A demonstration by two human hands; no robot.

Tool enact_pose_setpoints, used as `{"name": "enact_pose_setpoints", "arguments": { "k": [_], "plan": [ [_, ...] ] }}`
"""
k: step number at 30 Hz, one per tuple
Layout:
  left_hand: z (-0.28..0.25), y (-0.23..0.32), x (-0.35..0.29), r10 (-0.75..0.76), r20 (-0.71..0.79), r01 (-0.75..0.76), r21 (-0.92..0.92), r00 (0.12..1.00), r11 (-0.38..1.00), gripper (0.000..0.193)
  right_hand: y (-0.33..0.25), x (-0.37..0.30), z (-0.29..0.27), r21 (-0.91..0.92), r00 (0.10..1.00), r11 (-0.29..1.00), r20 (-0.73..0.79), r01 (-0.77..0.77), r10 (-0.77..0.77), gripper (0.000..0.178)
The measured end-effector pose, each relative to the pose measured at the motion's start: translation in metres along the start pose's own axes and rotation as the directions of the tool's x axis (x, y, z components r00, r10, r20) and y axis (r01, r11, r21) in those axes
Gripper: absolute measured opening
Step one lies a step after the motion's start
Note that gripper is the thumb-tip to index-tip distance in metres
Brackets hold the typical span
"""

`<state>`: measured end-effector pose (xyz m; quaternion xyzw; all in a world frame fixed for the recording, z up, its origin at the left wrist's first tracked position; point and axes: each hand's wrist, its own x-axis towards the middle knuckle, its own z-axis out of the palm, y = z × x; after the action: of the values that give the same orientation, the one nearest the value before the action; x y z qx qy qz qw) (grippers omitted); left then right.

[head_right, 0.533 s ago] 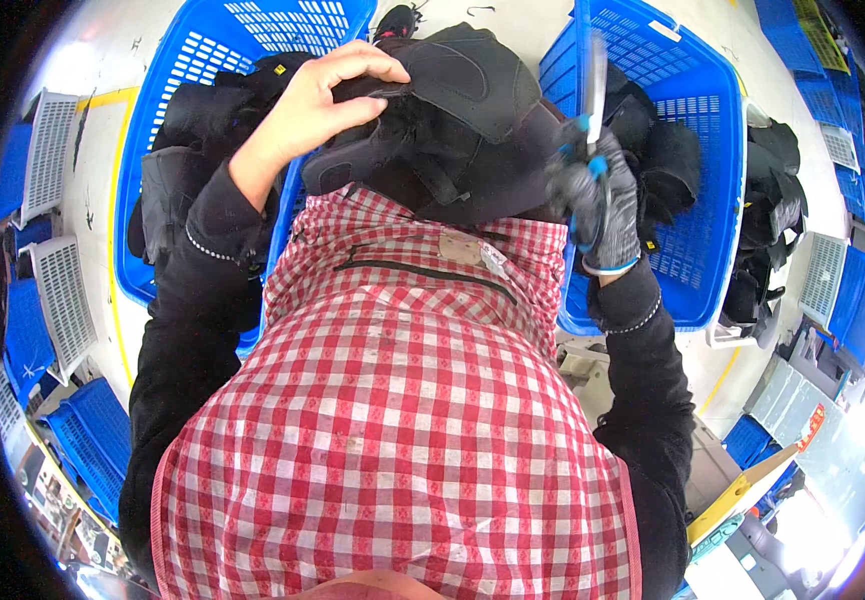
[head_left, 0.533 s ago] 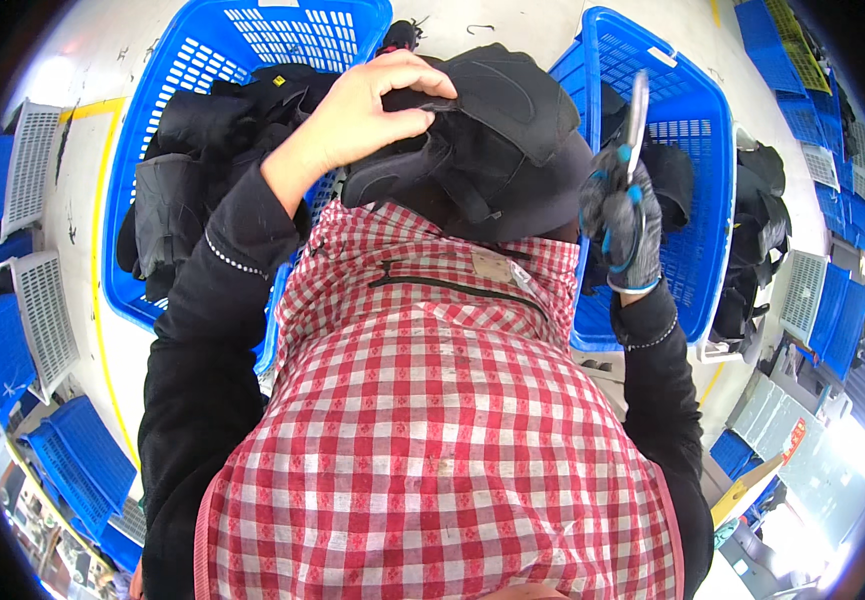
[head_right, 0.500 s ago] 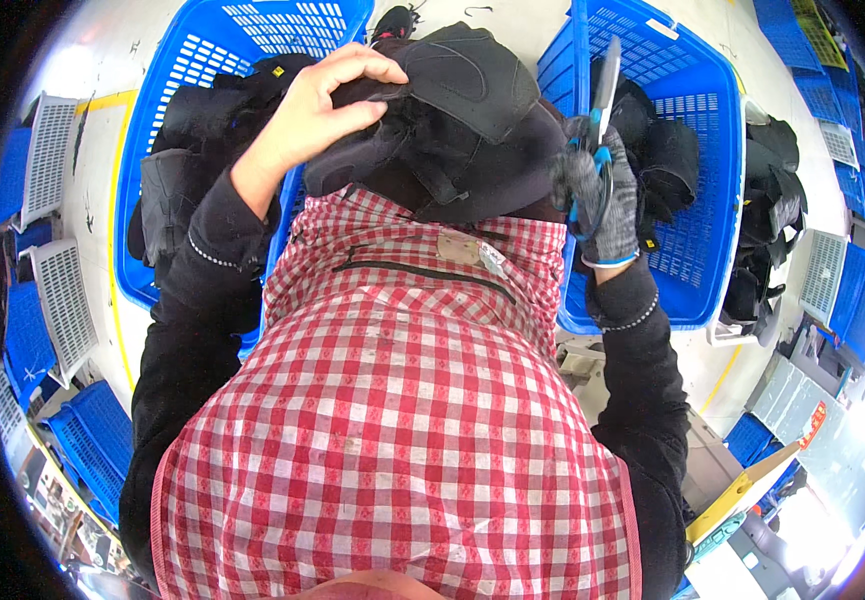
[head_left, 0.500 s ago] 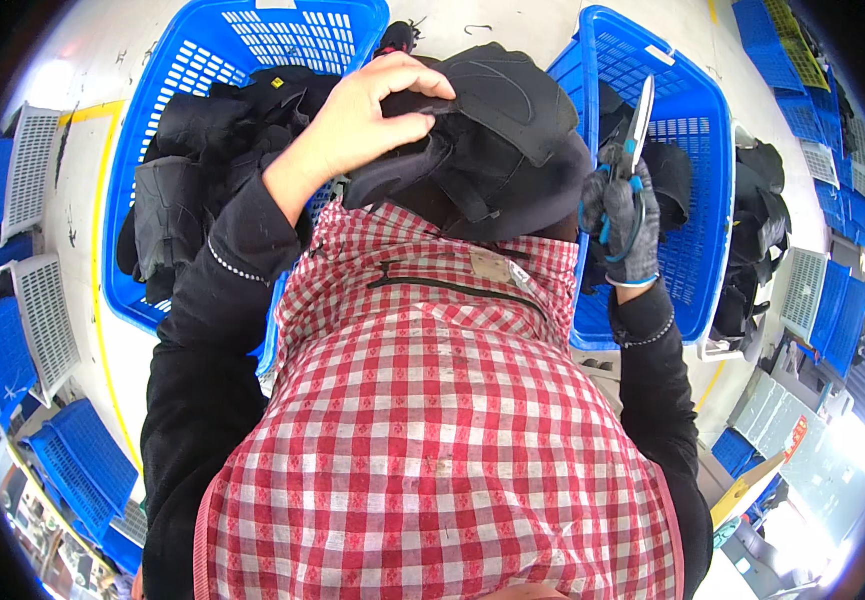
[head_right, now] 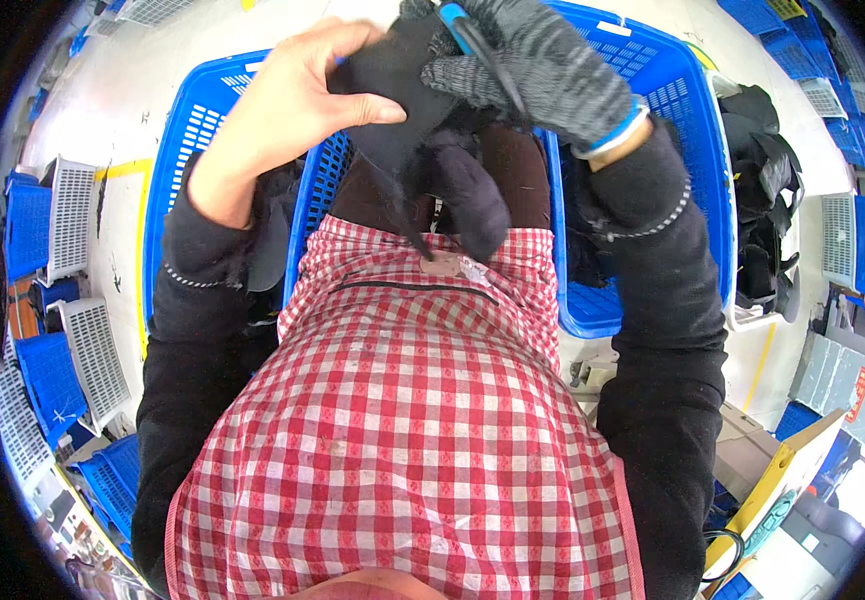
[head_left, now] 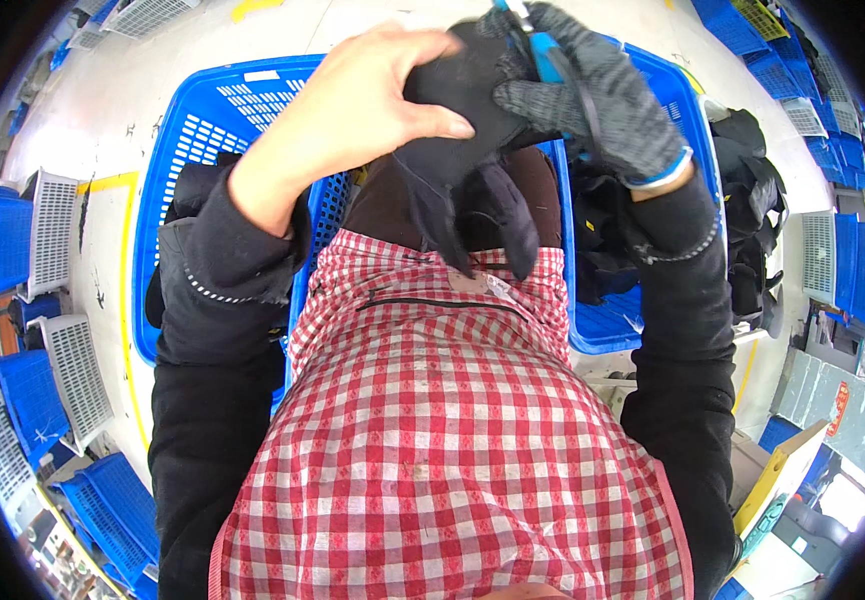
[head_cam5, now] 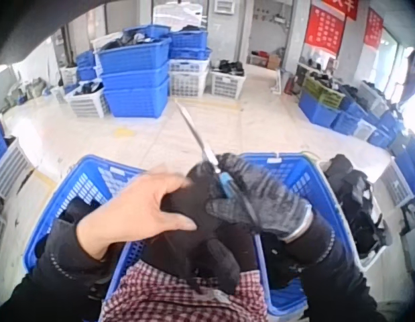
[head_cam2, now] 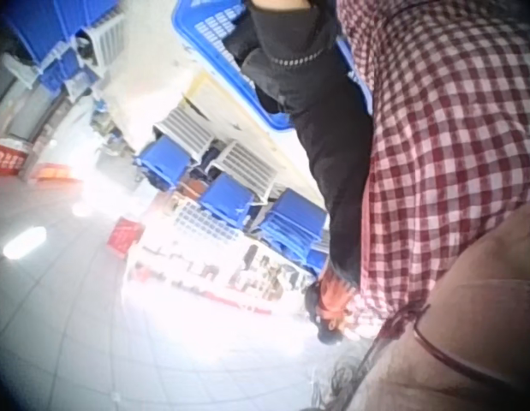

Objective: The person uses scissors to trim the edges of black fabric pieces. They hold each piece with one hand and cut along the edges with the other, then place the trimmed pieces into a blue basket. The process is repeated for multiple fabric pieces.

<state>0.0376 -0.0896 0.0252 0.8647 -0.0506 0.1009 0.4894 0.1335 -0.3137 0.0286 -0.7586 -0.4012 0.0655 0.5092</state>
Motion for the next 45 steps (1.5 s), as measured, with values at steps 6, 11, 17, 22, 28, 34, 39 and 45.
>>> {"name": "enact_pose_setpoints", "arguments": {
  "k": [6,11,17,22,28,34,39,45],
  "plan": [
    [0.009,-0.054,-0.079,-0.533,0.063,0.433,-0.665,0.844,0.608,0.027,0.027,-0.078,0.011,0.51,0.875,0.725,0.134,-0.463,0.465,0.061],
    [-0.003,-0.063,-0.092,-0.051,0.075,0.057,-0.088,0.996,0.995,0.066,0.034,-0.151,0.054,0.549,0.931,0.755,0.156,-0.359,0.329,0.063],
    [0.004,-0.049,-0.057,-0.056,0.465,0.147,-0.161,0.883,0.976,0.035,0.033,-0.13,0.05,0.245,0.9,0.866,0.109,-0.435,0.422,0.049],
    [0.013,-0.054,-0.059,-0.352,0.172,0.39,-0.317,0.92,0.865,0.03,-0.018,-0.146,0.049,0.935,0.924,0.352,-0.094,-0.047,0.372,0.047],
    [0.035,-0.063,-0.065,-0.299,0.048,0.293,-0.4,0.953,0.869,0.034,-0.015,-0.149,0.078,0.6,0.821,0.591,0.221,-0.54,0.526,0.039],
    [0.047,-0.055,-0.081,-0.27,0.081,0.28,-0.387,0.959,0.879,0.025,0.014,-0.149,0.09,0.448,0.835,0.708,0.226,-0.547,0.502,0.035],
    [0.058,-0.054,-0.088,-0.25,0.109,0.273,-0.383,0.962,0.883,0.024,0.017,-0.157,0.092,0.423,0.835,0.72,0.252,-0.55,0.489,0.039],
    [0.065,-0.059,-0.091,-0.268,0.158,0.311,-0.428,0.95,0.849,0.021,0.021,-0.167,0.097,0.428,0.816,0.697,0.244,-0.576,0.524,0.038]
  ]
}}
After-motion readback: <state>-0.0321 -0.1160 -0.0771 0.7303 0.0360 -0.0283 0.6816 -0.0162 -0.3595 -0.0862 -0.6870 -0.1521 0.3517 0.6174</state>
